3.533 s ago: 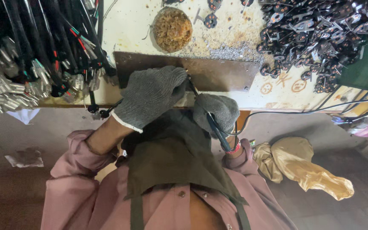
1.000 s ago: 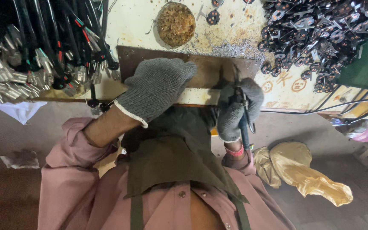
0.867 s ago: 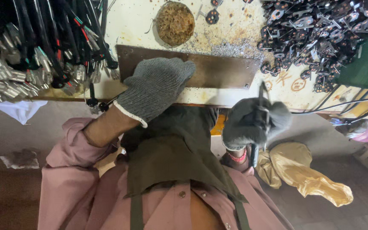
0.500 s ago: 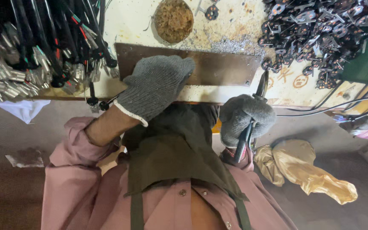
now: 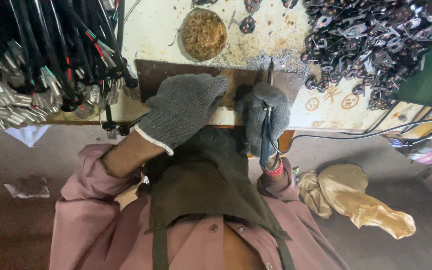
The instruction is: The person, wearing gloves, holds a wire in one hand and a soldering iron in the other and solders the wire tip against a metal plate on the workbench, repeatedly repositioning the wire and applying the iron to the joint. Piles of similar wired components surround the work area.
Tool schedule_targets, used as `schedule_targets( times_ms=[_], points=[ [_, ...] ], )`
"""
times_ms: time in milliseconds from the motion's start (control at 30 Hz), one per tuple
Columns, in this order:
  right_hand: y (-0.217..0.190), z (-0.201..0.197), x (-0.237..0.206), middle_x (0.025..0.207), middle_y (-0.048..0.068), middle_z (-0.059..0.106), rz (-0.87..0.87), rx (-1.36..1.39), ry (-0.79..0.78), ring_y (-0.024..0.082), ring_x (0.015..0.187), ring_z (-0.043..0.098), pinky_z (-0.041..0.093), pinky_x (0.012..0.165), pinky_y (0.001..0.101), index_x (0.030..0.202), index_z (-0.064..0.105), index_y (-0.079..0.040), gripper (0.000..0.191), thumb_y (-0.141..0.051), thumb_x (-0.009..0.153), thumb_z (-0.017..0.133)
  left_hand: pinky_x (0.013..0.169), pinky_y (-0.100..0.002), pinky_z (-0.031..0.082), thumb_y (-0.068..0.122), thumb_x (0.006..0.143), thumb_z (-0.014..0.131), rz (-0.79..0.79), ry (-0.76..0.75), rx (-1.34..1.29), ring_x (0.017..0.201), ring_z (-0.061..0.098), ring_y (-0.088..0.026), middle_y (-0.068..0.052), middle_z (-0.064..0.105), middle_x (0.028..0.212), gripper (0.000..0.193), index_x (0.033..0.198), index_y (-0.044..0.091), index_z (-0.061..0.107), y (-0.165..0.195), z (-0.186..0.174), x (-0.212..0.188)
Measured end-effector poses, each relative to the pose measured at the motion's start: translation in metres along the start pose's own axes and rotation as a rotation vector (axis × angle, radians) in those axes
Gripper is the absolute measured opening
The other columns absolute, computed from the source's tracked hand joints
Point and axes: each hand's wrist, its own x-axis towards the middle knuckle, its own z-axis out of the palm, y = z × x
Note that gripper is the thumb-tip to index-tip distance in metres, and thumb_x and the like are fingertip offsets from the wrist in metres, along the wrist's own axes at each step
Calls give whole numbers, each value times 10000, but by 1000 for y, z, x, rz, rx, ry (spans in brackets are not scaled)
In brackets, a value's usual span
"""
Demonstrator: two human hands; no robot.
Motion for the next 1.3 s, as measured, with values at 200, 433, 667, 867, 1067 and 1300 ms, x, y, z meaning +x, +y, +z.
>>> schedule_targets(
  times_ms=[200,433,667,867,1067,1300],
  points=[
    [-8,9,10,1041,110,708,-59,-237,106,158,882,665,541,792,300,1236,673,-67,172,-152,1087,672,678,-507,546,206,912,670,-16,-48,-47,791,701,-364,-158,701,896,193,1054,77,686,-4,6,2],
    [-52,23,37,1071,157,695,699,648,-5,229,830,643,532,711,337,1241,687,52,385,-299,1110,596,698,-518,546,201,855,694,-17,-40,-50,810,703,-379,-161,713,904,269,1102,93,708,-5,6,0],
    [-78,23,63,1262,192,633,477,518,-117,248,1035,686,589,880,359,1372,514,76,481,-257,1071,687,679,-525,534,219,932,690,-47,-42,-68,792,693,-387,-163,692,870,184,1063,91,681,-1,6,3],
    [-75,16,56,1253,150,660,-244,-409,-279,302,1100,699,561,935,367,1374,485,-34,641,-22,873,885,669,-541,523,222,860,705,-33,44,-130,779,682,-410,-179,682,834,246,1045,64,666,4,1,2],
    [-41,-2,9,1067,105,710,-129,-68,-48,221,972,739,595,868,328,1170,616,-63,298,-77,966,832,651,-555,513,184,910,682,-117,98,-119,727,669,-422,-186,663,752,123,931,73,632,6,11,1],
    [-14,21,-39,1035,112,770,186,216,-129,183,928,702,562,873,350,1105,745,14,522,-444,1112,495,632,-564,498,137,914,657,-152,193,-196,710,660,-433,-196,637,724,147,864,48,551,12,22,-2]
  ],
)
